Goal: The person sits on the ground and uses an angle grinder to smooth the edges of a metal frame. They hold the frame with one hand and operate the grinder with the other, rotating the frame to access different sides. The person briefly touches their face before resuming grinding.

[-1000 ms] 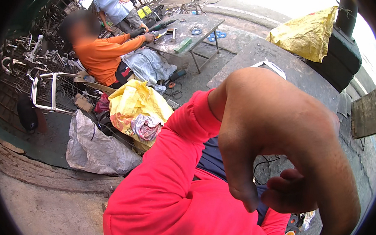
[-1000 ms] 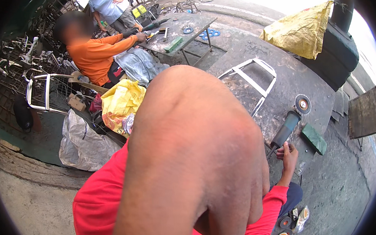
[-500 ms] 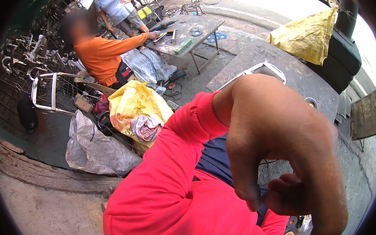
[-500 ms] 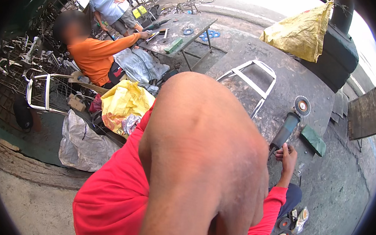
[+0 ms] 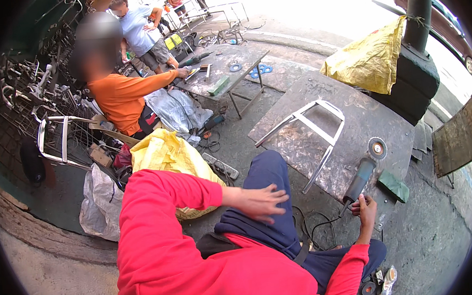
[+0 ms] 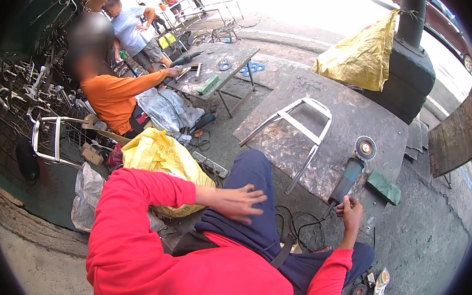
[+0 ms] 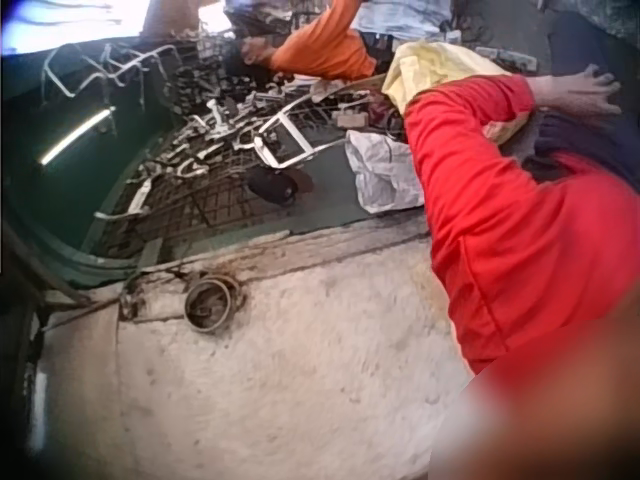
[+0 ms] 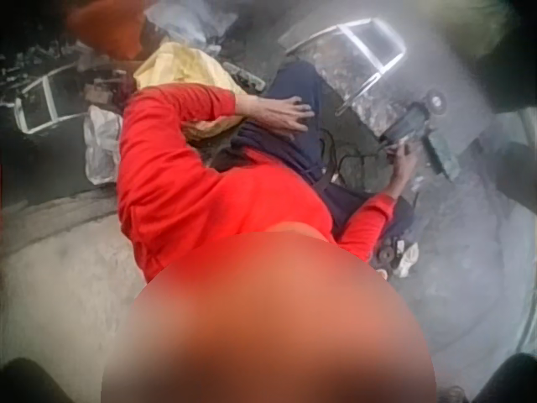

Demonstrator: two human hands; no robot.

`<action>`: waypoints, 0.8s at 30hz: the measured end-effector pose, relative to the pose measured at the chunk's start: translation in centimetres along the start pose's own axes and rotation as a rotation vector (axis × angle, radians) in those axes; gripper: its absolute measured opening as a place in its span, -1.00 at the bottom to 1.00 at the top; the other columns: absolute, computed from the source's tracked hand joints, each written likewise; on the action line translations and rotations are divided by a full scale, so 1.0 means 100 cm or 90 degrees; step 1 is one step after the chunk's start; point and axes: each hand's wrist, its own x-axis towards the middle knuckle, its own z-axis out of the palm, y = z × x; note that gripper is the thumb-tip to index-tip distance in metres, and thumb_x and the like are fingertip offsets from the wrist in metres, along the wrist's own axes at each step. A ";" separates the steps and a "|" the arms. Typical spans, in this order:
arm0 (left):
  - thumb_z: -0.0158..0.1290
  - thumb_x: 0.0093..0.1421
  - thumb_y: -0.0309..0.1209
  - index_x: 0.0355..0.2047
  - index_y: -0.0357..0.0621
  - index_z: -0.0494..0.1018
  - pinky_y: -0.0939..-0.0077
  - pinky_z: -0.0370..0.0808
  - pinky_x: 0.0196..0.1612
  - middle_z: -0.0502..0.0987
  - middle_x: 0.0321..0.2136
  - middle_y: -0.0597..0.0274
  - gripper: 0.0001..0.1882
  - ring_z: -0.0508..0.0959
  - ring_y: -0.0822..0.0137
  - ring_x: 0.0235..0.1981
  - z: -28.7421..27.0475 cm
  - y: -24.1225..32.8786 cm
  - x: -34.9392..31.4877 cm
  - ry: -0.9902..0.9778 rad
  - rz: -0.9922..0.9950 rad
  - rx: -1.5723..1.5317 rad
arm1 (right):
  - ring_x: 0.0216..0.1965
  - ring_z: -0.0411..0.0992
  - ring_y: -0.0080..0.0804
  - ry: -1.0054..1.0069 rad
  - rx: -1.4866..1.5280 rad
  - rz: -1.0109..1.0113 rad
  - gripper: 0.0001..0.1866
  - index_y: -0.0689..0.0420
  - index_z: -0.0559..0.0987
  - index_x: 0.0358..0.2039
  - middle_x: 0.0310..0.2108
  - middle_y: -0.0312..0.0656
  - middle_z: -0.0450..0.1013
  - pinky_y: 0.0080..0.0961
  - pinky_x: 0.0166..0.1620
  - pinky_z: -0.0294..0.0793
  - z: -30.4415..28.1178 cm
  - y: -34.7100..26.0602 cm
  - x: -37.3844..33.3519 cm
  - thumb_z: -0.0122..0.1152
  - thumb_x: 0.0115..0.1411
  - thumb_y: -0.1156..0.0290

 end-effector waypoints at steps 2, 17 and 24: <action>0.03 0.27 -0.07 0.07 -0.12 0.37 -0.07 0.24 0.12 0.21 0.17 -0.30 -0.51 0.24 -0.10 0.21 0.037 0.009 -0.038 0.026 0.041 -0.044 | -0.65 0.46 -0.44 0.009 -0.001 0.002 -0.65 0.31 0.48 -0.27 -0.56 -0.12 0.49 -0.55 -0.61 0.44 0.003 -0.001 0.000 0.07 0.35 0.19; 0.02 0.20 -0.20 0.05 -0.08 0.42 0.04 0.12 0.22 0.35 0.11 -0.11 -0.56 0.32 0.00 0.17 0.086 0.009 -0.045 0.171 0.022 -0.189 | -0.61 0.49 -0.45 -0.062 0.060 -0.111 -0.72 0.28 0.49 -0.26 -0.54 -0.12 0.51 -0.57 -0.54 0.48 0.018 0.001 -0.001 0.13 0.33 0.27; 0.04 0.18 -0.22 0.01 -0.11 0.44 0.06 0.13 0.21 0.38 0.06 -0.09 -0.59 0.34 0.02 0.13 0.087 0.011 -0.046 0.209 0.018 -0.194 | -0.62 0.48 -0.47 -0.073 0.041 -0.110 -0.73 0.29 0.50 -0.27 -0.54 -0.13 0.50 -0.57 -0.54 0.48 0.021 0.001 0.001 0.10 0.34 0.28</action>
